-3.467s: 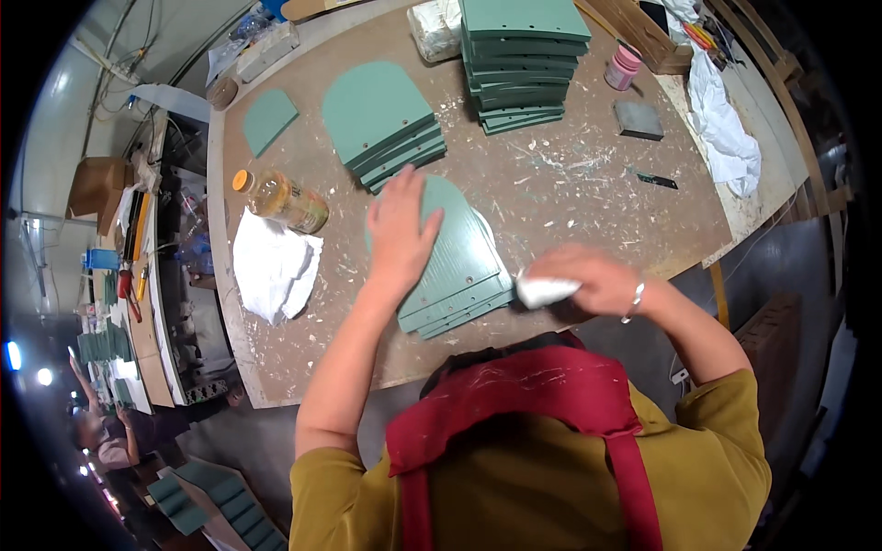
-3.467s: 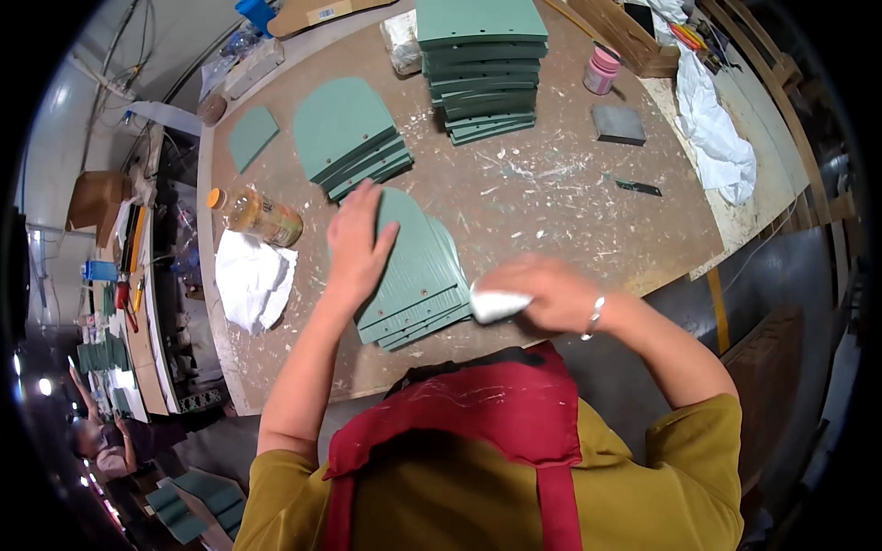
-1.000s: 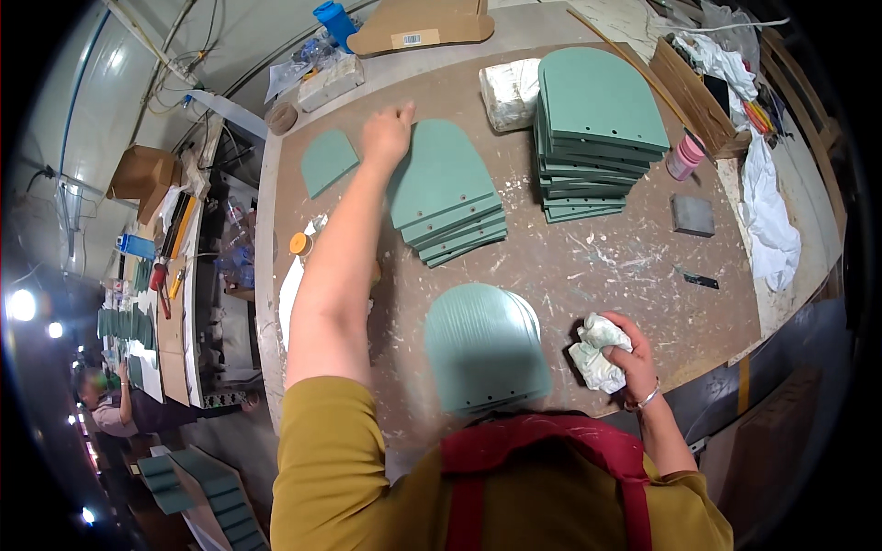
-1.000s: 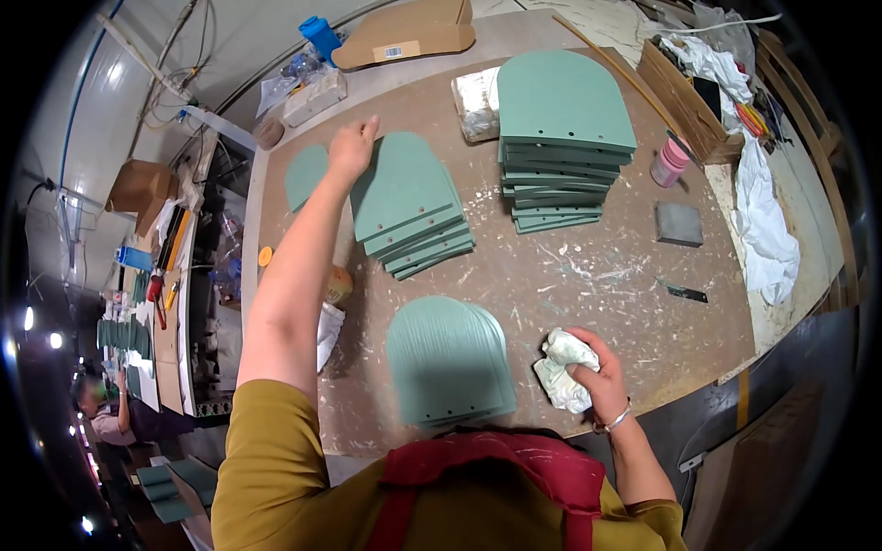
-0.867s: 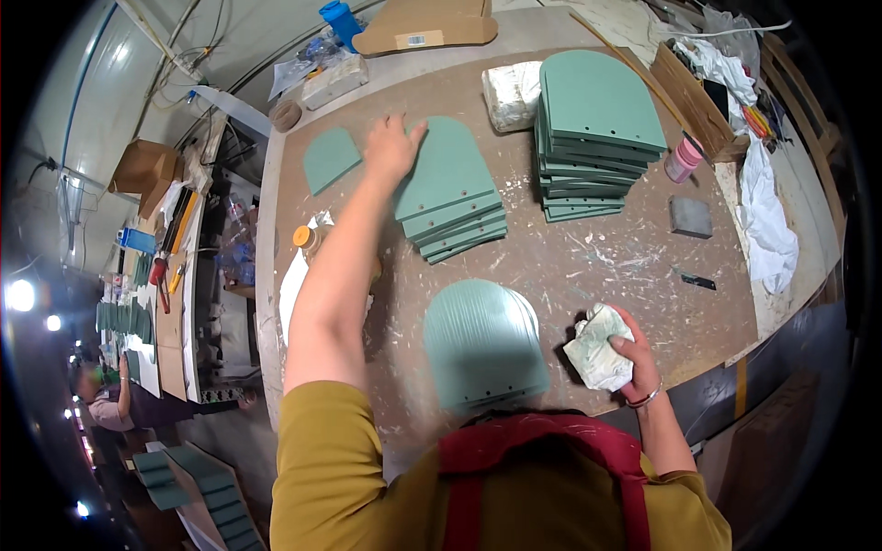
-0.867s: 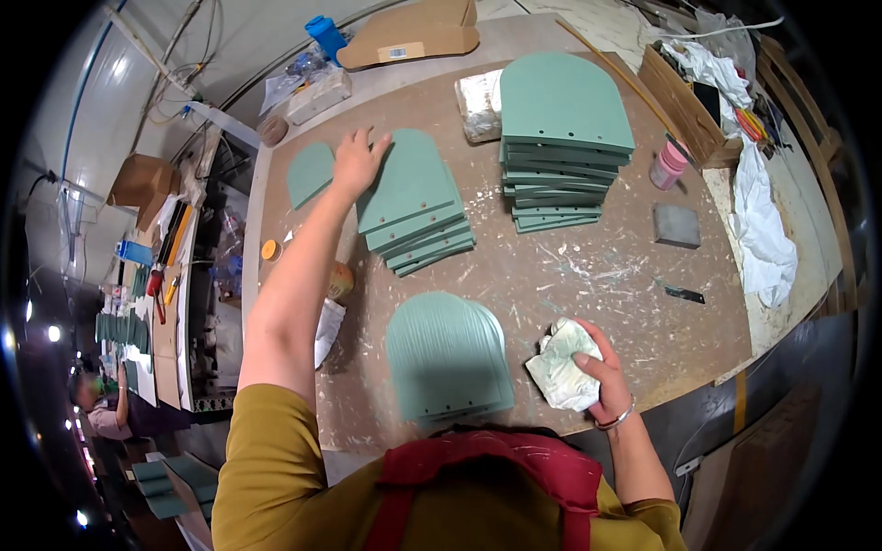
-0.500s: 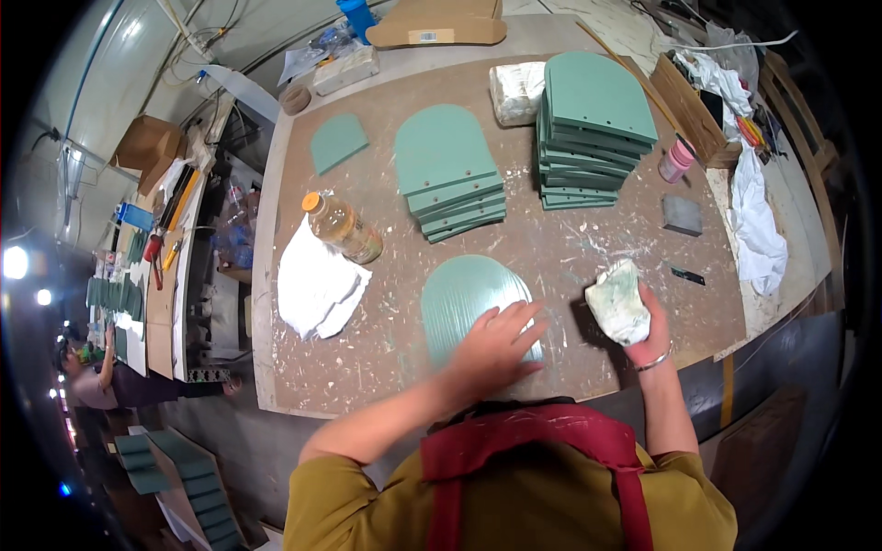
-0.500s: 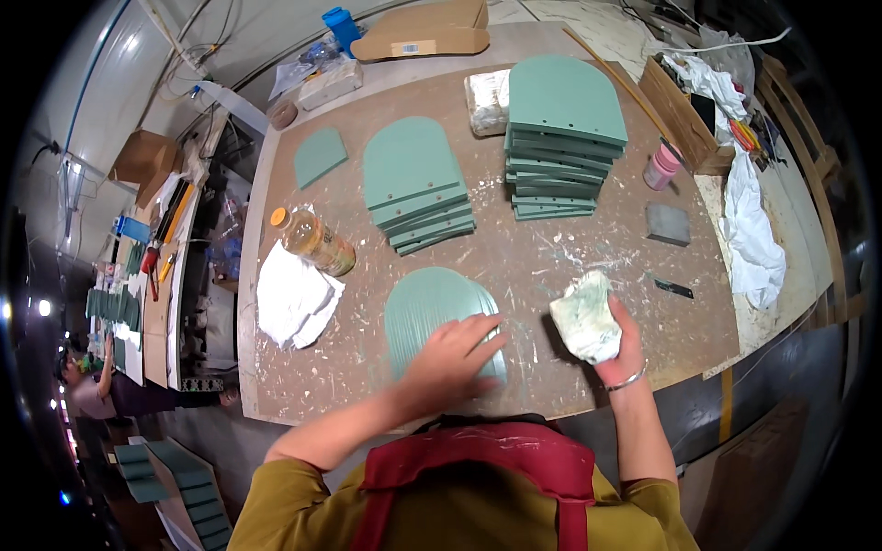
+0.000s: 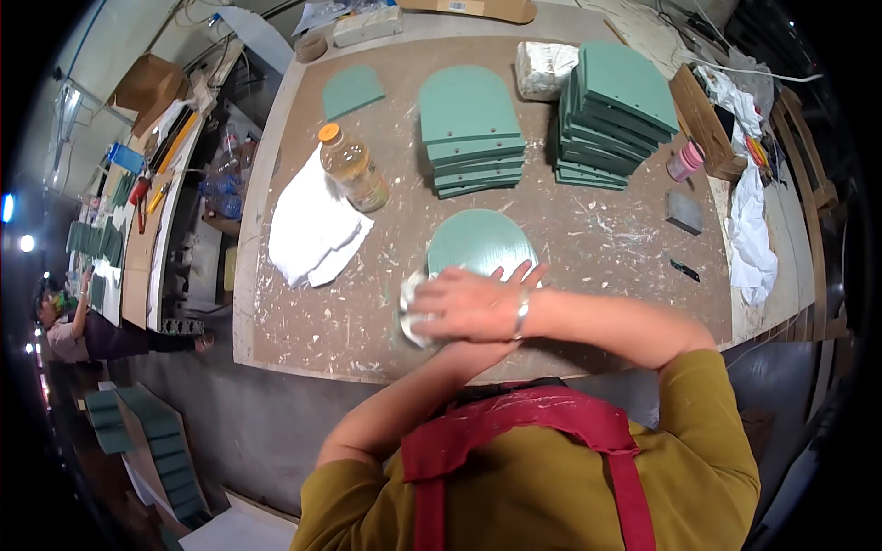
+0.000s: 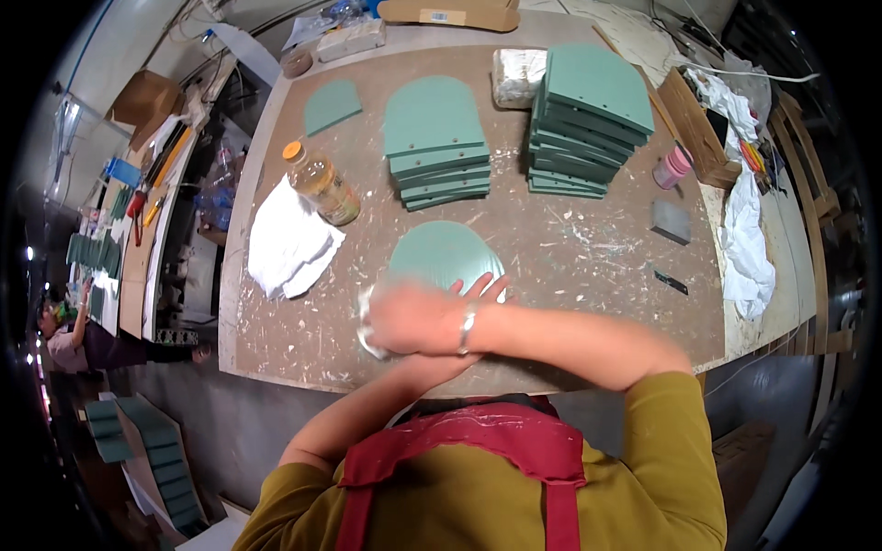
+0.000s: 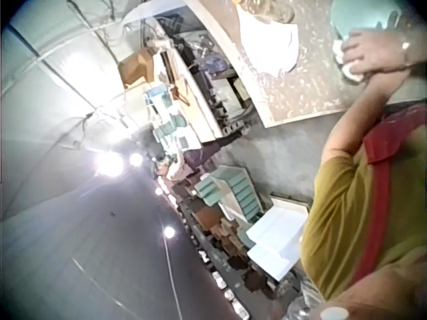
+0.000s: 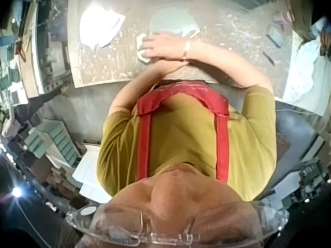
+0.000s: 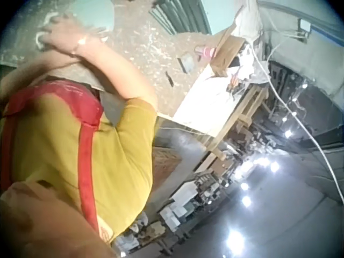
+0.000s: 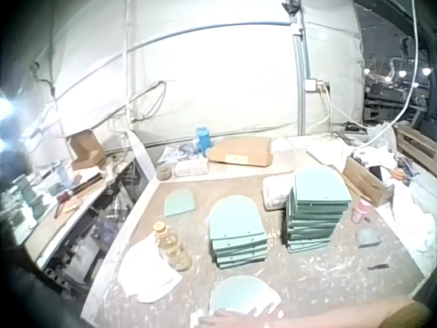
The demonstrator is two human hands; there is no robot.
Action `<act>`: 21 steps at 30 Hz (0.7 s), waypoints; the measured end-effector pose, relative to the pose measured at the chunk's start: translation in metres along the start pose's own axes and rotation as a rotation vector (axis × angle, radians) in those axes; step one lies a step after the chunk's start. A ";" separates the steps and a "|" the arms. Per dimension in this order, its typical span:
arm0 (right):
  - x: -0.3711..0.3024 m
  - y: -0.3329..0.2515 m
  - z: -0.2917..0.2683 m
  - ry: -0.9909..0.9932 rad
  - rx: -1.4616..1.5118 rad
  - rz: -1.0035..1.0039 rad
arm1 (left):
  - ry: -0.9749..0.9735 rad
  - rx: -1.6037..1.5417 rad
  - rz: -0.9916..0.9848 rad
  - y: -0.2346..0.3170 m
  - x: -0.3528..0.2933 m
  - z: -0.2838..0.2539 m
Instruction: The person wipes green wooden panels using a cloth dampened with a liquid from a plastic bottle, then uses a small sanding block to smooth the edges and corners of the panels.
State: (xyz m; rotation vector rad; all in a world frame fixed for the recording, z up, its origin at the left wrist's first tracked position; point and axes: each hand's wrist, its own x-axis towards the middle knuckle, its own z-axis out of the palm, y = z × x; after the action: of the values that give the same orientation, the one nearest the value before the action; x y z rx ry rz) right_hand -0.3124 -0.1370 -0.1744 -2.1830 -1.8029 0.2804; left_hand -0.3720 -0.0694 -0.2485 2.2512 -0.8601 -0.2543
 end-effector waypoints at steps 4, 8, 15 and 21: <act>0.024 0.056 0.043 0.300 0.078 0.056 | 0.022 0.417 -0.030 0.001 -0.002 0.005; 0.011 0.123 0.015 0.458 -0.079 0.460 | 0.061 0.425 0.054 0.014 0.002 -0.015; 0.021 0.066 0.028 0.421 -0.003 0.219 | 0.027 0.404 0.007 0.006 0.004 -0.008; -0.045 0.139 0.036 0.651 0.342 0.706 | 0.065 0.357 -0.002 0.018 0.009 -0.024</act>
State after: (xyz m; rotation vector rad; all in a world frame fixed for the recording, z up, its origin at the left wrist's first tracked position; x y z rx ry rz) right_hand -0.2054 -0.2012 -0.2581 -2.2111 -0.5744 0.0033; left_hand -0.3643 -0.0718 -0.2177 2.5733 -0.9266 -0.0272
